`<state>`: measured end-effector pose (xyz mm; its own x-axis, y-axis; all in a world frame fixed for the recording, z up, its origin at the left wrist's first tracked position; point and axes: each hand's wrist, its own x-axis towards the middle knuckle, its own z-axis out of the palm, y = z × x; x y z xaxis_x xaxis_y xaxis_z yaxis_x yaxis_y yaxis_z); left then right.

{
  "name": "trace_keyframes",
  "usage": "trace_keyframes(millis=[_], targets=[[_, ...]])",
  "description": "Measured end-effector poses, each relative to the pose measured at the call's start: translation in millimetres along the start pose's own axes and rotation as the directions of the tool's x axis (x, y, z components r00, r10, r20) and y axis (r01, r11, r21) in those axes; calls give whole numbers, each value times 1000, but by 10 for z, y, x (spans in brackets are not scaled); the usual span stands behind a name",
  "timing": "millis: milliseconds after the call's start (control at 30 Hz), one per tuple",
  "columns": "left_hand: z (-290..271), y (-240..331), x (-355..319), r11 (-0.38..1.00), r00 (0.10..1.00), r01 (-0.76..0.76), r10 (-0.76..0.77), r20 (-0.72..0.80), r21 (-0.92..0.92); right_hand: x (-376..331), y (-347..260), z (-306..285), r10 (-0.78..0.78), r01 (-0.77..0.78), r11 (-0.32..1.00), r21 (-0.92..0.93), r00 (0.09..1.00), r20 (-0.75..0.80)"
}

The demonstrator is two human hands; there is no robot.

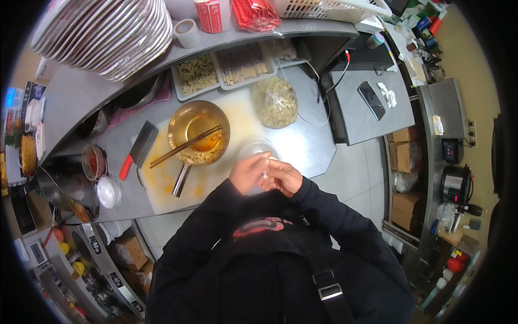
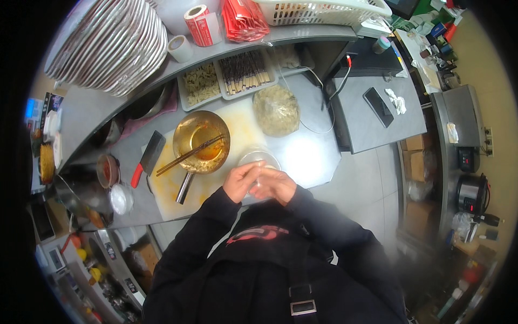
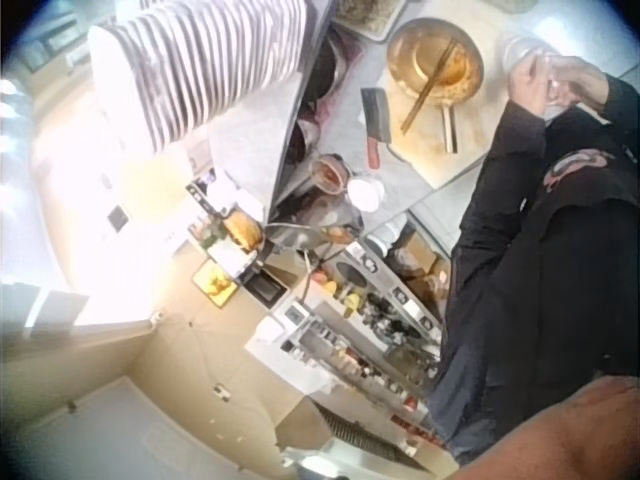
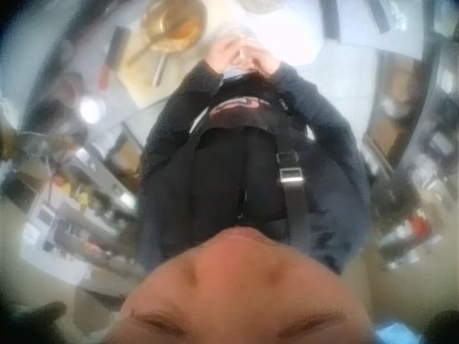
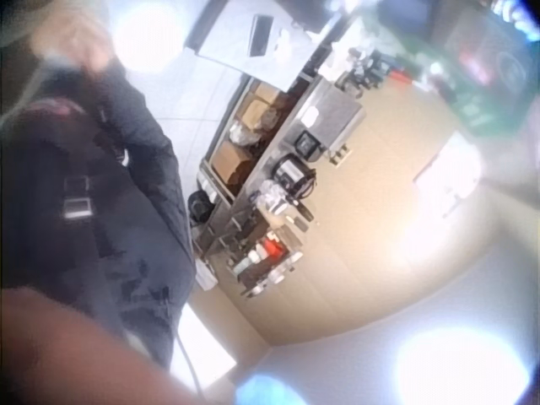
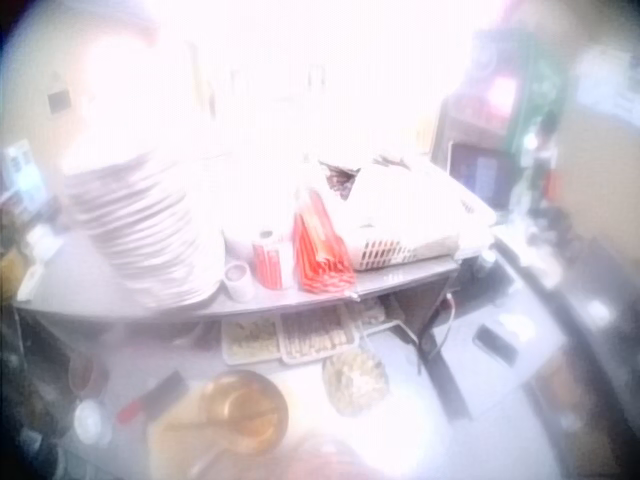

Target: The person prepares a ramen wrap by mixing noodles with sauce in a small pan, then placing the mixture into a split flatbread. They add more sauce, fold the wrap, and place it into a plastic bag before setting it aside.

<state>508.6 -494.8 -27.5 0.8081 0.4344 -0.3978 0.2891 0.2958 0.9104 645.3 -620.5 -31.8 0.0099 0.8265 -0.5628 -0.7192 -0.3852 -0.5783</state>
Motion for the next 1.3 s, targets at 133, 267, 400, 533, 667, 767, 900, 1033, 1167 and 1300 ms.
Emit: trace_keyframes(millis=[133, 267, 400, 533, 667, 767, 900, 1033, 1167, 1300], targets=[[-180, -149, 42, 1000, 999, -15, 16, -33, 7, 21, 7, -102, -6, -17, 990, -144, 988, -153], [-644, -268, 70, 953, 969, 39, -109, -221, -302, -77, 36, -479, 20, -57, 993, -106, 946, -324], [-503, -268, -33, 728, 921, -142, 346, -180, 671, -58, 209, -538, -247, 161, 933, -321, 937, -248], [-191, -226, 28, 320, 843, -270, 534, 63, 908, -48, 197, -558, -469, 333, 699, -633, 882, -54], [-118, -219, 247, 295, 933, -301, 288, 216, 907, -74, 209, -632, -542, 352, 632, -691, 838, -69], [-116, -207, 327, 238, 969, -227, 154, 194, 944, 53, 341, -678, -415, -18, 525, -851, 868, -274], [-84, -147, 302, 534, 971, -148, 238, 20, 832, 365, 595, -752, -301, -129, 460, -879, 909, -290], [-115, -50, 242, 913, 974, 69, 26, -226, 402, 380, 636, -1042, -535, -62, 435, -898, 784, -313], [-192, 56, 134, 911, 974, 62, -145, -175, -408, 80, 107, -1511, -614, -362, 331, -871, 619, -490], [-245, 186, -22, 851, 975, 55, -158, -154, -523, -128, -381, -1220, -823, -277, 81, -957, 523, -222]])
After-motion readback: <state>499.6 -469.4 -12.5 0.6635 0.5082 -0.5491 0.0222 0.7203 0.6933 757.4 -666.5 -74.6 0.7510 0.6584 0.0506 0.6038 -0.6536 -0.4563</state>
